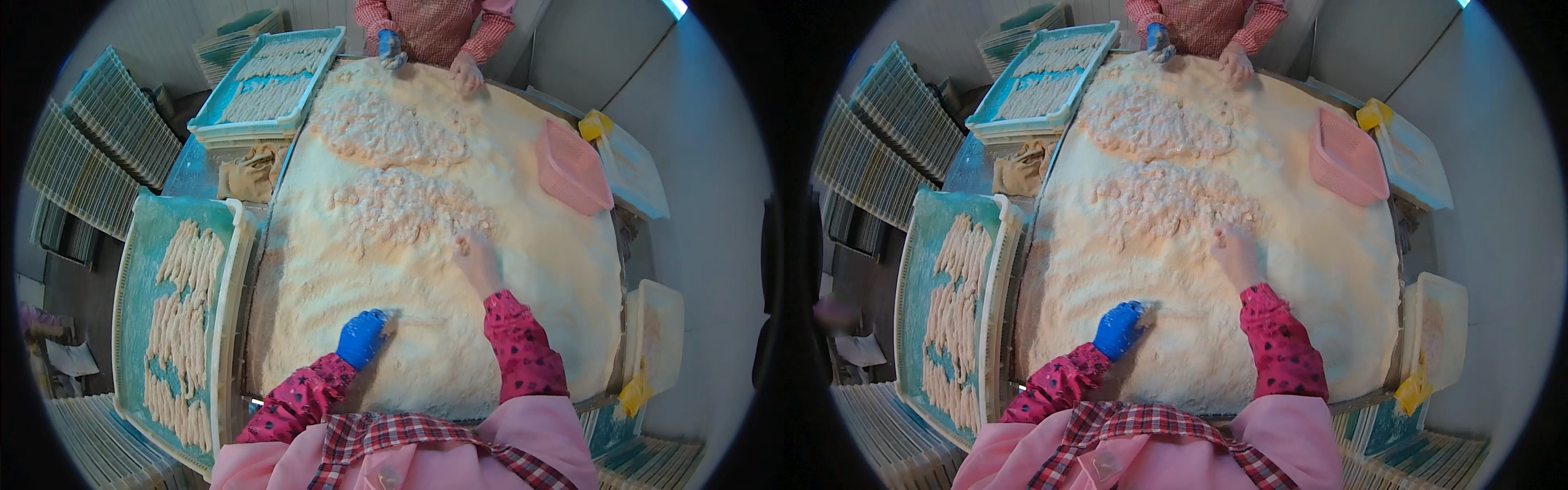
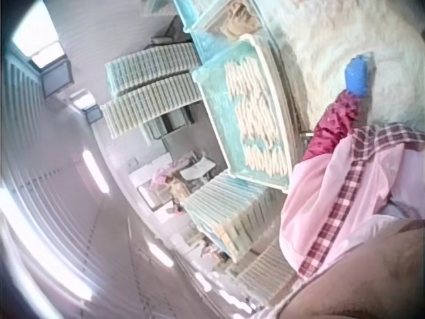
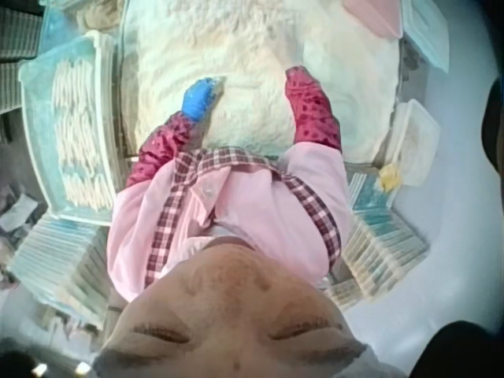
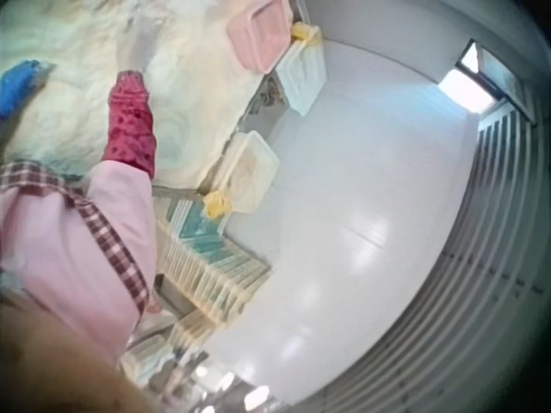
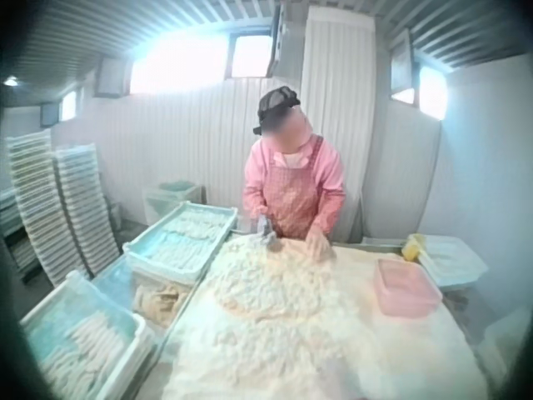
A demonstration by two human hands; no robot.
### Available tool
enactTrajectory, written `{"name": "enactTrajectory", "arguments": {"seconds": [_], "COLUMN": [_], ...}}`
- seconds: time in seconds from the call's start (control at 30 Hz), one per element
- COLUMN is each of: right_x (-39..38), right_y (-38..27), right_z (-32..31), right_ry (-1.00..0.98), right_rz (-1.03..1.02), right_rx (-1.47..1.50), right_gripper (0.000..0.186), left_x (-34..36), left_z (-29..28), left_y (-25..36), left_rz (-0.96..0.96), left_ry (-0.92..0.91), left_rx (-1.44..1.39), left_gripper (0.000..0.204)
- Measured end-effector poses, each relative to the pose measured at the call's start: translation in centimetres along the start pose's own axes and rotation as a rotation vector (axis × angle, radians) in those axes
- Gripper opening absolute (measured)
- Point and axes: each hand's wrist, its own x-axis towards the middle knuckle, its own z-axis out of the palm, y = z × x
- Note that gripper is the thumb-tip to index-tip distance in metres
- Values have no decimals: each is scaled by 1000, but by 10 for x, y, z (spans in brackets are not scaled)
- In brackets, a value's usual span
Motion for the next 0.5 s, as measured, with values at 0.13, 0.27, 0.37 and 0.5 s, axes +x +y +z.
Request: {"name": "enactTrajectory", "arguments": {"seconds": [0.13, 0.27, 0.37, 0.5], "right_x": [-83, -129, -145, -130], "right_y": [-16, 12, -17, -58], "right_z": [-8, -7, 30, 38], "right_ry": [-318, -146, -135, 135], "right_rz": [-286, 55, 156, 452], "right_rx": [1, 14, 126, 496], "right_gripper": [24, 33, 39, 42], "left_x": [-25, -19, -3, -3], "left_z": [-19, -25, 14, 57], "left_y": [-35, -35, -32, -55], "left_rz": [-17, 191, 112, -302], "left_ry": [-82, 37, -15, 351], "left_rx": [101, 220, 241, -788], "left_gripper": [18, 21, 36, 21]}}
